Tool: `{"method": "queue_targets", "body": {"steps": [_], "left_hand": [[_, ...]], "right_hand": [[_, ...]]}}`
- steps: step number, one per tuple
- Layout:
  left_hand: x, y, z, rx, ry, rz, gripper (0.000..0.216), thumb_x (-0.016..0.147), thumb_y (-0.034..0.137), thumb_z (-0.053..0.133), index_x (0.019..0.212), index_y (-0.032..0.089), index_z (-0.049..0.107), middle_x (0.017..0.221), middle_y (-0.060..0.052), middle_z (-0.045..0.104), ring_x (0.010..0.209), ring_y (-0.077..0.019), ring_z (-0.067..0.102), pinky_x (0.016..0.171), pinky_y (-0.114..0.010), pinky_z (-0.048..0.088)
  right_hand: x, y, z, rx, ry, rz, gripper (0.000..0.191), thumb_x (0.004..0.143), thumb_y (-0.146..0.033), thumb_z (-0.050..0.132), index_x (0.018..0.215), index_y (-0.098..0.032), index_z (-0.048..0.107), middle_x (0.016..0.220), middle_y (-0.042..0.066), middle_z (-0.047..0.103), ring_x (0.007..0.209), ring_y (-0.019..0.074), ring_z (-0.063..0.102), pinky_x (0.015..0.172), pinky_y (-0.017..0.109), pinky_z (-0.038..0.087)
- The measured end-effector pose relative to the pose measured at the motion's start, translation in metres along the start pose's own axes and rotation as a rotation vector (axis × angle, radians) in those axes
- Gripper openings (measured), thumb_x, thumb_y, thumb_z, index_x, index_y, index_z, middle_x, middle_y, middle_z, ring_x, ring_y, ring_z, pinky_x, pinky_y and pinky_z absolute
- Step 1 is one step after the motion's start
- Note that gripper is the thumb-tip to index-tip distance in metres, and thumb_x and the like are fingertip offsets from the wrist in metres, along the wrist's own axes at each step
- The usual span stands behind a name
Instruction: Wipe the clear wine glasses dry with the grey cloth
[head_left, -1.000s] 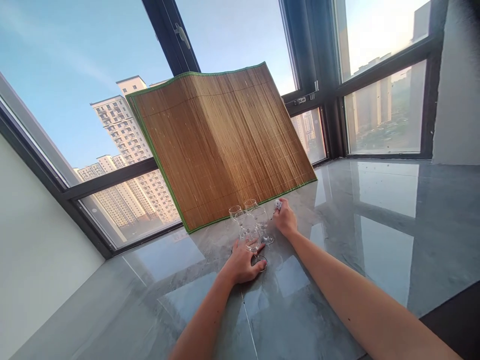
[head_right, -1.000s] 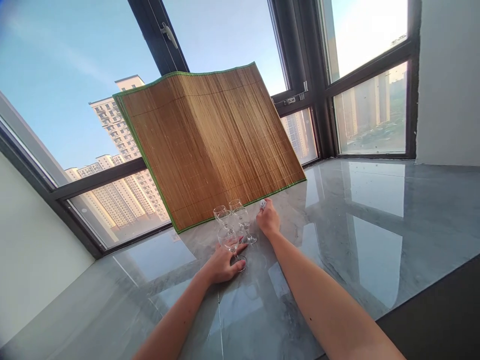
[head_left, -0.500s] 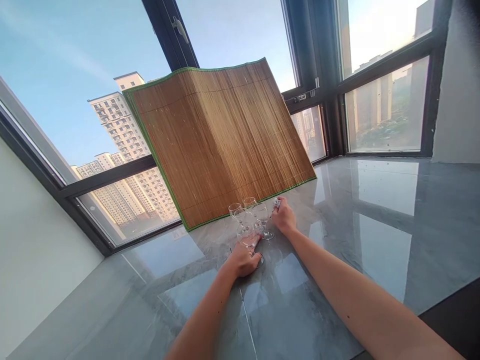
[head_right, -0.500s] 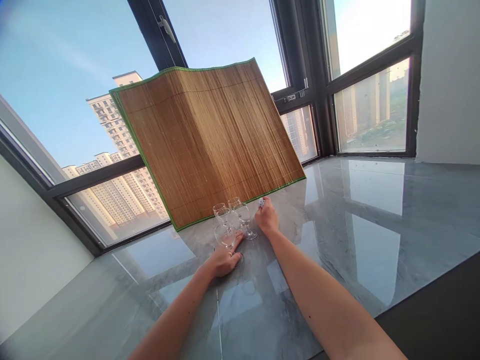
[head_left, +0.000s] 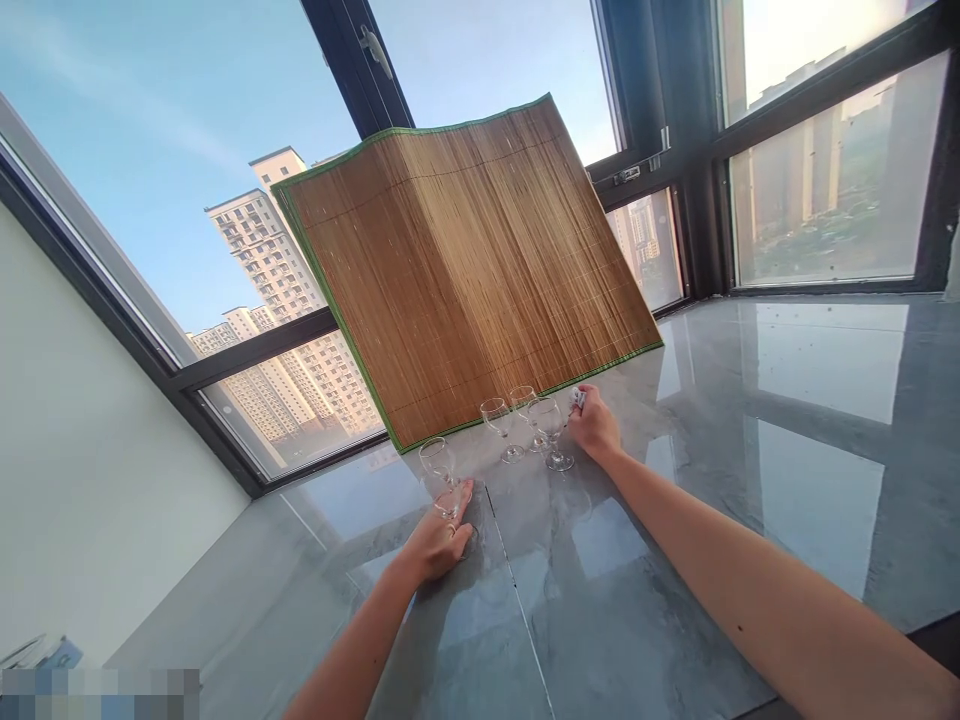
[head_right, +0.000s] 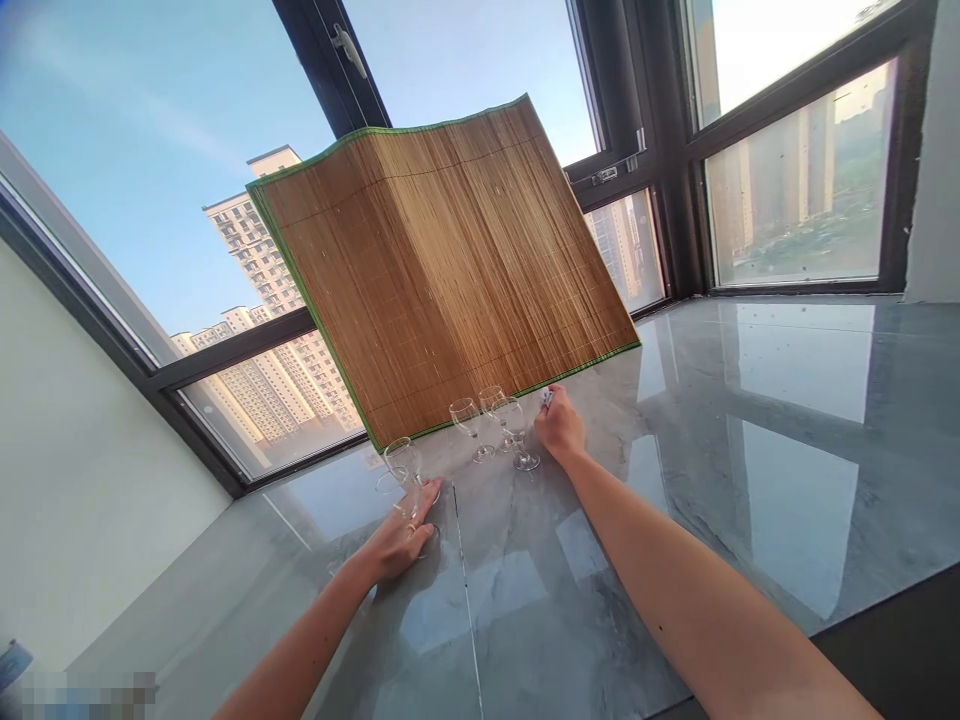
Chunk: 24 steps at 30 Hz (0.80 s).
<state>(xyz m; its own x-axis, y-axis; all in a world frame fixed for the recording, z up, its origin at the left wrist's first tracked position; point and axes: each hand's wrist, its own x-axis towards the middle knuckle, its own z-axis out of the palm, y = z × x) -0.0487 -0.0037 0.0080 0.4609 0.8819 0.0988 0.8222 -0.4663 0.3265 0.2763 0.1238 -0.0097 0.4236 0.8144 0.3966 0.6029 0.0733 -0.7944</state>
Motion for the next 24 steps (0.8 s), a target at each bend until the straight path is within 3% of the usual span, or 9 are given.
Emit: {"method": "queue_targets", "body": {"steps": [5,9,17,24], "left_hand": [[-0.005,-0.047,0.0,0.052,0.054,-0.135,0.065,0.087,0.027,0.043,0.15,0.02,0.029,0.157,-0.006,0.025,0.146,-0.0256,0.019,0.12,-0.044,0.015],[-0.003,-0.063,0.007,0.062,0.142,-0.185,0.064,0.087,0.025,0.043,0.149,0.018,0.031,0.155,-0.008,0.029,0.145,-0.0242,0.021,0.119,-0.044,0.018],[-0.009,-0.05,0.002,-0.099,0.311,-0.133,0.052,0.078,0.022,0.056,0.13,0.022,0.058,0.142,-0.005,0.051,0.138,-0.0236,0.038,0.116,-0.043,0.028],[-0.015,-0.042,-0.005,-0.169,0.408,-0.191,0.039,0.077,0.031,0.06,0.114,0.022,0.066,0.127,-0.006,0.064,0.125,-0.025,0.053,0.107,-0.042,0.04]], "right_hand": [[-0.002,-0.001,-0.003,0.01,-0.01,0.014,0.038,0.088,-0.021,0.044,0.126,-0.018,0.045,0.106,0.012,0.067,0.083,0.0238,0.061,0.063,0.029,0.033],[-0.003,-0.002,-0.004,-0.009,-0.007,0.018,0.038,0.088,-0.021,0.043,0.125,-0.019,0.046,0.103,0.011,0.068,0.081,0.0234,0.062,0.063,0.029,0.033],[0.0,0.0,0.0,-0.022,0.009,0.027,0.039,0.087,-0.023,0.045,0.125,-0.018,0.048,0.105,0.012,0.068,0.086,0.0237,0.061,0.067,0.029,0.036],[0.002,0.002,0.002,-0.029,0.013,0.005,0.039,0.086,-0.022,0.045,0.124,-0.017,0.049,0.103,0.012,0.069,0.084,0.0235,0.061,0.066,0.029,0.036]]}}
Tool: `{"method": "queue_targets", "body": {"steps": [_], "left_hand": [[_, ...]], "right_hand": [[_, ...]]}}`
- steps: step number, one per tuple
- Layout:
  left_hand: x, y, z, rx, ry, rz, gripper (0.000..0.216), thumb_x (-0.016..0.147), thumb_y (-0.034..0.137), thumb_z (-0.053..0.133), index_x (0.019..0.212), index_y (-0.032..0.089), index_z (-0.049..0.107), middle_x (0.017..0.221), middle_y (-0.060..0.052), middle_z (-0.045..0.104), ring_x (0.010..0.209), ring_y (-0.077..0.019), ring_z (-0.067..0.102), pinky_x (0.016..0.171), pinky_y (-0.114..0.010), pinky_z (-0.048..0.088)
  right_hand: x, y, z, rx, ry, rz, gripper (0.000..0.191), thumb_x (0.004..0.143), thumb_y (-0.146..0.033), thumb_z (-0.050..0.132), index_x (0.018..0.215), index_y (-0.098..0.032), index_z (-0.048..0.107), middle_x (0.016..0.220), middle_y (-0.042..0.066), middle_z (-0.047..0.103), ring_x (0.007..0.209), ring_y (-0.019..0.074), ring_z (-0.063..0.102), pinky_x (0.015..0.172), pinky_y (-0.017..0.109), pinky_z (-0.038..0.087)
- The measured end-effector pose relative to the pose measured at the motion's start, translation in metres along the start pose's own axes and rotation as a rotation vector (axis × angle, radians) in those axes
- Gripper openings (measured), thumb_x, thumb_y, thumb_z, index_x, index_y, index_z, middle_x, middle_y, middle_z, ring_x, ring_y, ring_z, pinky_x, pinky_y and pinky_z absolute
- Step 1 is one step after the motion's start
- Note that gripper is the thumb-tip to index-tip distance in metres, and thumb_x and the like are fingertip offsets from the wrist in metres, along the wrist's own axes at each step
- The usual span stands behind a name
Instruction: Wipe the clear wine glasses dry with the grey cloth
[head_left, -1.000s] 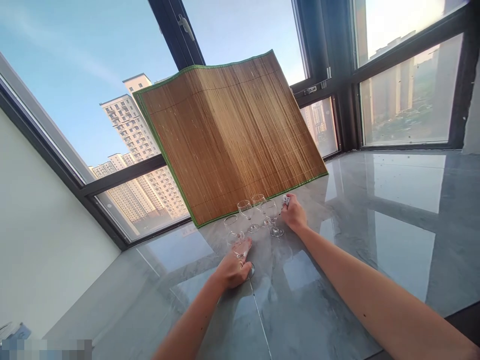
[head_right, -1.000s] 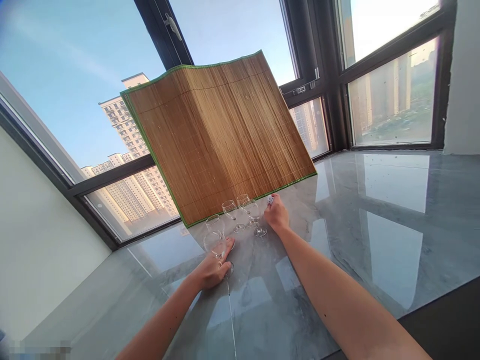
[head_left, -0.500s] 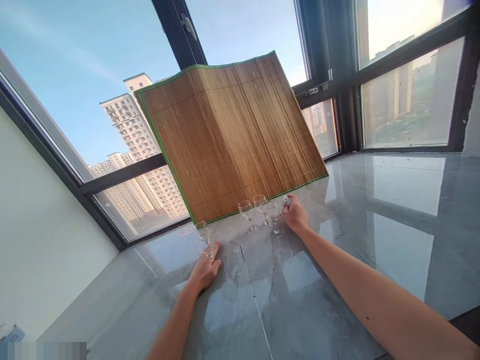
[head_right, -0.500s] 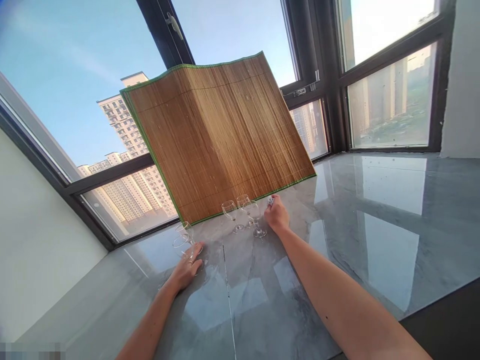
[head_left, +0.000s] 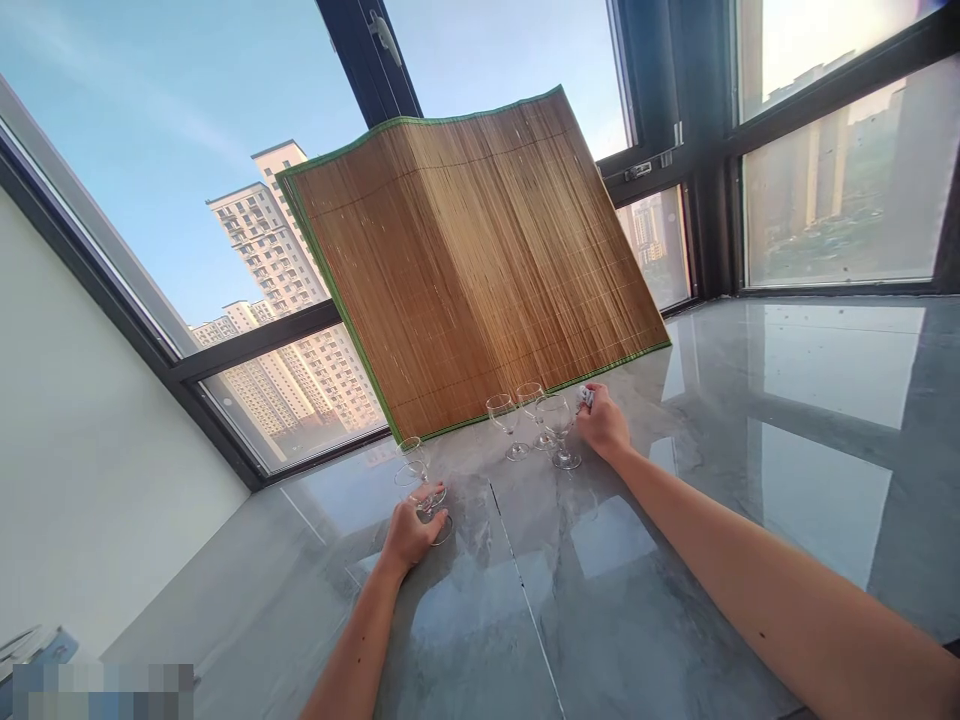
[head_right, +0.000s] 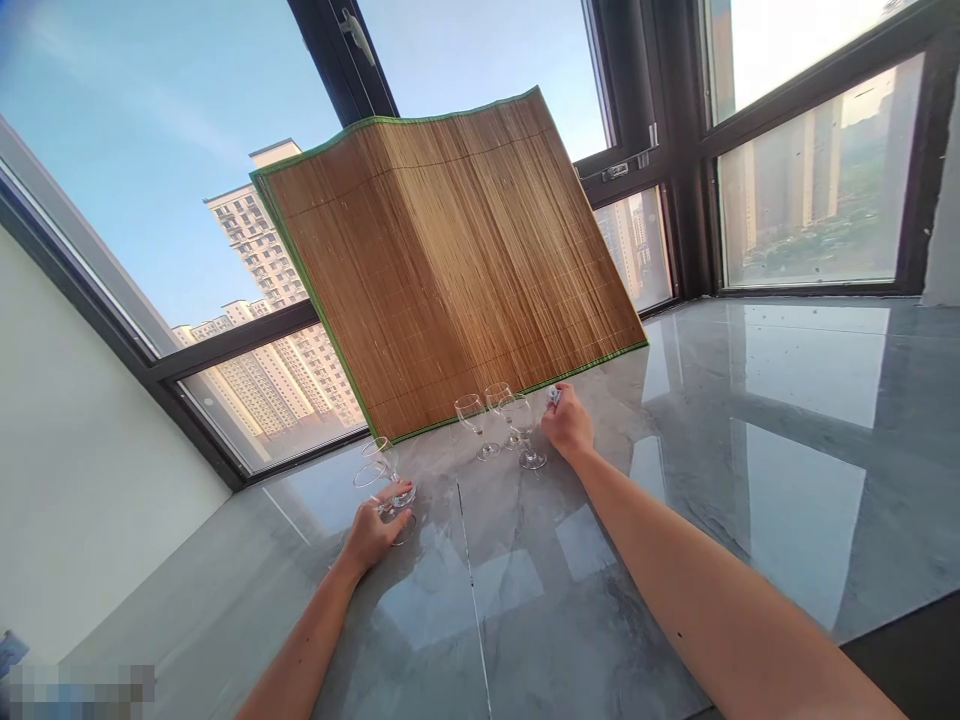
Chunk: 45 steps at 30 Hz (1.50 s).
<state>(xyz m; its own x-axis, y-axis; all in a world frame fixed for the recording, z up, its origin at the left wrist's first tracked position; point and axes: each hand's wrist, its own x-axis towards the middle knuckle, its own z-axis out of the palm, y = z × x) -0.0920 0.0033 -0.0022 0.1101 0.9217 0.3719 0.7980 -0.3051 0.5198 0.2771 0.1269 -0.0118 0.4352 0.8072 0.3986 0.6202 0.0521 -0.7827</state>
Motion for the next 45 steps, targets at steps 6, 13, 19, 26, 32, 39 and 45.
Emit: {"method": "queue_targets", "body": {"steps": [6,13,19,26,32,39,45], "left_hand": [[-0.007,-0.007,-0.007,0.014,0.037,-0.013,0.036,0.075,0.034,0.065,0.109,0.023,0.067,0.123,-0.005,0.066,0.125,-0.0248,0.053,0.105,-0.041,0.042],[-0.012,-0.013,-0.016,0.073,0.079,-0.102,0.037,0.072,0.044,0.068,0.101,0.021,0.068,0.113,-0.007,0.068,0.11,-0.0244,0.062,0.098,-0.037,0.045],[-0.007,-0.02,-0.014,0.226,0.138,-0.205,0.045,0.068,0.05,0.069,0.101,0.02,0.061,0.111,-0.007,0.064,0.107,-0.0252,0.059,0.096,-0.037,0.043],[-0.005,-0.014,-0.008,0.283,0.155,-0.267,0.059,0.067,0.058,0.066,0.107,0.017,0.052,0.108,-0.012,0.062,0.105,-0.0283,0.059,0.091,-0.037,0.044],[-0.005,-0.007,-0.011,0.322,0.178,-0.334,0.079,0.069,0.061,0.063,0.129,0.014,0.044,0.129,-0.019,0.054,0.123,-0.0323,0.05,0.102,-0.041,0.037],[-0.007,-0.001,-0.015,0.33,0.137,-0.464,0.089,0.063,0.076,0.057,0.131,0.019,0.047,0.138,-0.021,0.049,0.128,-0.0377,0.046,0.1,-0.046,0.038],[-0.023,0.019,-0.051,0.552,-0.034,-0.53,0.089,0.04,0.08,0.067,0.102,0.017,0.065,0.128,-0.024,0.057,0.123,-0.0471,0.046,0.093,-0.051,0.04]], "right_hand": [[0.0,0.001,0.0,0.0,-0.013,0.008,0.039,0.086,-0.023,0.044,0.125,-0.017,0.049,0.101,0.012,0.069,0.082,0.0241,0.061,0.064,0.029,0.035],[-0.001,-0.001,-0.003,0.004,-0.034,0.022,0.039,0.086,-0.023,0.045,0.125,-0.018,0.05,0.099,0.012,0.069,0.082,0.0246,0.061,0.065,0.029,0.035],[0.003,0.003,0.002,0.134,-0.095,0.036,0.035,0.082,-0.024,0.05,0.116,-0.02,0.057,0.093,0.009,0.068,0.08,0.023,0.06,0.065,0.028,0.039],[0.004,-0.006,0.007,0.434,-0.205,0.101,0.035,0.079,-0.024,0.048,0.111,-0.019,0.059,0.087,0.004,0.065,0.061,0.0131,0.057,0.048,0.02,0.041],[-0.001,-0.01,0.013,0.538,-0.355,0.056,0.04,0.071,-0.021,0.051,0.108,-0.019,0.064,0.073,0.0,0.062,0.053,0.0114,0.053,0.04,0.017,0.037],[-0.004,-0.012,0.009,0.577,-0.444,0.049,0.04,0.067,-0.02,0.052,0.105,-0.016,0.066,0.063,-0.001,0.059,0.046,0.0109,0.05,0.037,0.017,0.035],[-0.006,-0.015,0.005,0.594,-0.46,0.056,0.037,0.067,-0.021,0.052,0.101,-0.017,0.066,0.063,-0.001,0.059,0.046,0.012,0.053,0.037,0.018,0.035]]}}
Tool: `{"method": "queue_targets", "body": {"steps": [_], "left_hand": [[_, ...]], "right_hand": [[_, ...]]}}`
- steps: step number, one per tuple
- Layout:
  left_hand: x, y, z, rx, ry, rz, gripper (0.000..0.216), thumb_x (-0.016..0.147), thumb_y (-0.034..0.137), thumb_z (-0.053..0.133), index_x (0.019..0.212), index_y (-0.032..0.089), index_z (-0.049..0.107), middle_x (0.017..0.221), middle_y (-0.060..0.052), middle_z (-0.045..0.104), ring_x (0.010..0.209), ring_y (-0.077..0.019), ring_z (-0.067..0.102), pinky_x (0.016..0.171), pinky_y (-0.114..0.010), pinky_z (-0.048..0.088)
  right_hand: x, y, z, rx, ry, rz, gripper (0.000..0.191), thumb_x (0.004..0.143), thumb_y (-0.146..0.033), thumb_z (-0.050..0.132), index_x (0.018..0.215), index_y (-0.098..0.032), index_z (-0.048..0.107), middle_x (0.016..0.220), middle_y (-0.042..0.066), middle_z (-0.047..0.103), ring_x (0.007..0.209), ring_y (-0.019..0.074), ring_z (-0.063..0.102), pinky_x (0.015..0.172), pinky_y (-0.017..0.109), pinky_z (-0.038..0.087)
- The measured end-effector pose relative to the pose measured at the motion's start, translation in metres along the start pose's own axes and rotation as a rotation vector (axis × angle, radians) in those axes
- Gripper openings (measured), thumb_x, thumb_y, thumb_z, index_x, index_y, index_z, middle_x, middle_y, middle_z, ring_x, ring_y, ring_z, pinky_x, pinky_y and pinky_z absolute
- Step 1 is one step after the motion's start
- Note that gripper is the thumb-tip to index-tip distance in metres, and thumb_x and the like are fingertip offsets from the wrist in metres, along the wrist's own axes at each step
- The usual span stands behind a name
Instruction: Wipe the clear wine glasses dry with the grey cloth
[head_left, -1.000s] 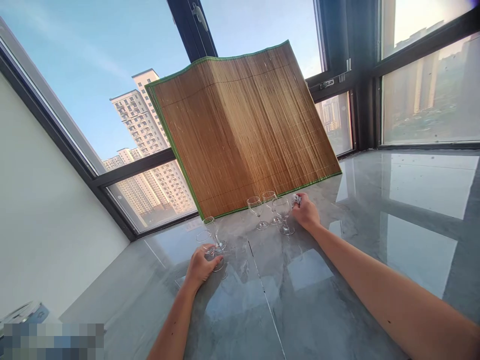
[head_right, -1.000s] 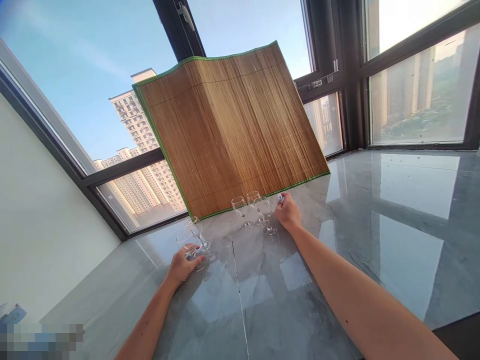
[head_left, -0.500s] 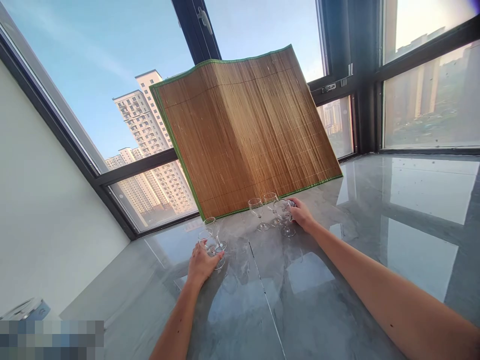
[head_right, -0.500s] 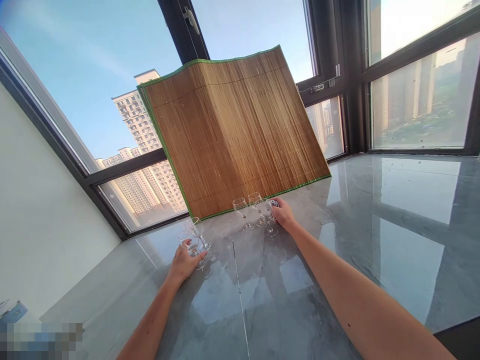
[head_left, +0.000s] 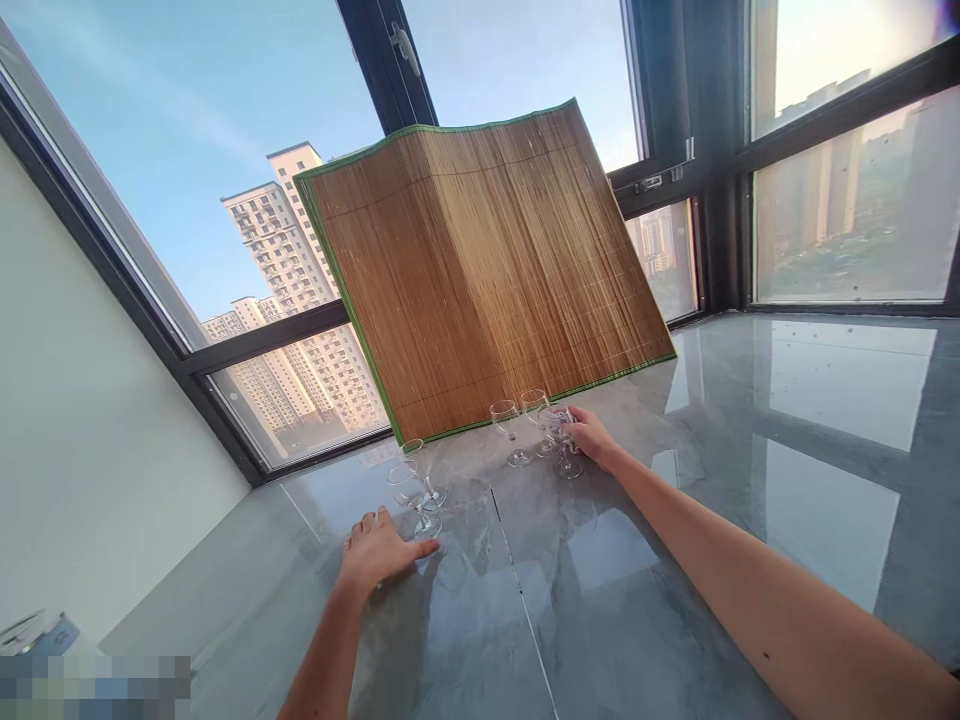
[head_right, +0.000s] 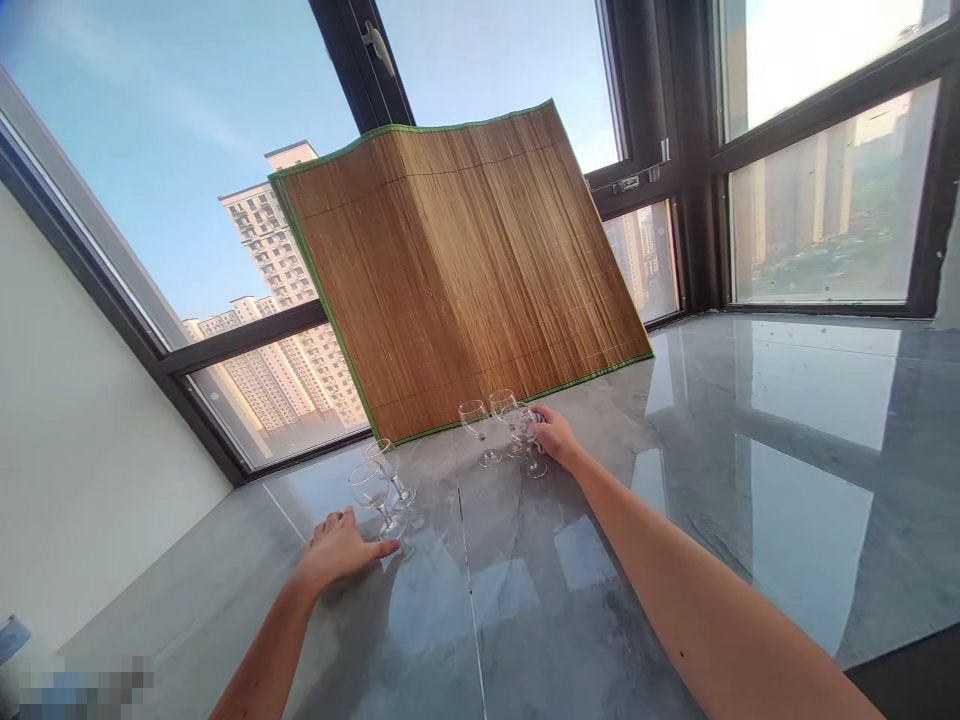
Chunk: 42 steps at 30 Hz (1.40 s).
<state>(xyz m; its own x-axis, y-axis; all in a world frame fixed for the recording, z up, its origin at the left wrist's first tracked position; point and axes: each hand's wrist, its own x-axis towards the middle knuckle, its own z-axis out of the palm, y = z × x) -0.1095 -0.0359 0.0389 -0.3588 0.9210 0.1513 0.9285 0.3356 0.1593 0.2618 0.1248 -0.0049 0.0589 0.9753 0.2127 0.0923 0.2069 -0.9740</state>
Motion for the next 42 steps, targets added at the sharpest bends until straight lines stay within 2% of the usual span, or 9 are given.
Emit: {"method": "queue_targets", "body": {"steps": [4,7,10,14,18,25,33,38,42], "left_hand": [[-0.031,0.02,-0.024,0.009,-0.119,0.022,0.06,0.051,0.081,0.061,0.062,0.022,0.06,0.078,-0.012,0.069,0.079,-0.0378,0.064,0.069,-0.044,0.046],[-0.054,0.066,-0.011,-0.105,-0.134,0.257,0.047,0.065,0.069,0.061,0.057,0.022,0.059,0.068,-0.006,0.067,0.067,-0.0277,0.062,0.065,-0.038,0.044],[-0.056,0.12,0.022,-0.398,-0.14,0.472,0.035,0.076,0.054,0.059,0.083,0.021,0.068,0.088,-0.006,0.07,0.081,-0.0231,0.064,0.075,-0.033,0.047],[-0.018,0.167,0.059,-0.506,0.038,0.388,0.047,0.073,0.03,0.066,0.117,0.015,0.06,0.12,-0.015,0.062,0.113,-0.0278,0.056,0.098,-0.038,0.041],[0.027,0.193,0.071,-0.955,-0.06,0.202,0.074,0.067,0.021,0.076,0.133,0.013,0.043,0.133,-0.02,0.052,0.125,-0.0274,0.049,0.104,-0.039,0.037],[0.041,0.22,0.08,-1.234,-0.181,0.143,0.042,0.067,0.022,0.078,0.103,0.013,0.061,0.089,-0.009,0.067,0.081,-0.0186,0.065,0.074,-0.03,0.05],[-0.02,0.179,0.062,-1.187,-0.107,0.18,0.019,0.064,0.026,0.076,0.078,0.015,0.07,0.07,-0.003,0.065,0.065,-0.0136,0.059,0.063,-0.024,0.045],[-0.077,0.1,0.028,-1.135,0.017,0.157,0.029,0.066,0.038,0.074,0.082,0.015,0.072,0.094,-0.008,0.07,0.078,-0.019,0.064,0.07,-0.029,0.05],[-0.07,0.026,0.012,-1.152,0.199,-0.09,0.04,0.061,0.038,0.078,0.093,0.015,0.07,0.093,-0.007,0.071,0.081,-0.0202,0.065,0.073,-0.03,0.05]], "right_hand": [[0.002,0.003,-0.001,0.014,0.045,0.005,0.037,0.067,-0.021,0.051,0.102,-0.017,0.065,0.063,-0.002,0.058,0.046,0.0119,0.054,0.038,0.018,0.037],[0.003,0.003,-0.002,0.017,0.087,0.013,0.038,0.068,-0.02,0.05,0.103,-0.018,0.065,0.064,-0.002,0.059,0.046,0.0115,0.054,0.039,0.019,0.039],[0.002,0.003,-0.002,0.011,0.105,0.014,0.036,0.068,-0.019,0.049,0.1,-0.019,0.065,0.066,-0.002,0.059,0.046,0.0109,0.054,0.04,0.019,0.04],[0.002,0.005,-0.002,0.001,0.122,0.018,0.032,0.07,-0.022,0.052,0.1,-0.019,0.064,0.064,-0.002,0.058,0.046,0.0117,0.054,0.039,0.019,0.039],[0.005,0.008,-0.002,-0.019,0.138,0.015,0.032,0.073,-0.025,0.053,0.102,-0.019,0.064,0.063,-0.002,0.058,0.045,0.0118,0.053,0.041,0.02,0.04],[0.007,0.011,-0.003,-0.061,0.136,-0.015,0.029,0.074,-0.027,0.054,0.099,-0.019,0.065,0.063,-0.002,0.061,0.048,0.0121,0.055,0.046,0.021,0.044],[0.009,0.015,-0.002,-0.061,0.137,-0.015,0.032,0.072,-0.024,0.053,0.102,-0.018,0.064,0.068,-0.001,0.061,0.045,0.0116,0.055,0.044,0.021,0.042],[0.01,0.017,-0.002,-0.067,0.134,-0.021,0.034,0.071,-0.021,0.051,0.102,-0.019,0.064,0.067,-0.001,0.06,0.045,0.0121,0.056,0.045,0.021,0.042],[0.011,0.018,-0.002,-0.075,0.133,-0.026,0.032,0.071,-0.021,0.05,0.1,-0.019,0.064,0.066,-0.001,0.06,0.045,0.0117,0.056,0.046,0.021,0.042]]}}
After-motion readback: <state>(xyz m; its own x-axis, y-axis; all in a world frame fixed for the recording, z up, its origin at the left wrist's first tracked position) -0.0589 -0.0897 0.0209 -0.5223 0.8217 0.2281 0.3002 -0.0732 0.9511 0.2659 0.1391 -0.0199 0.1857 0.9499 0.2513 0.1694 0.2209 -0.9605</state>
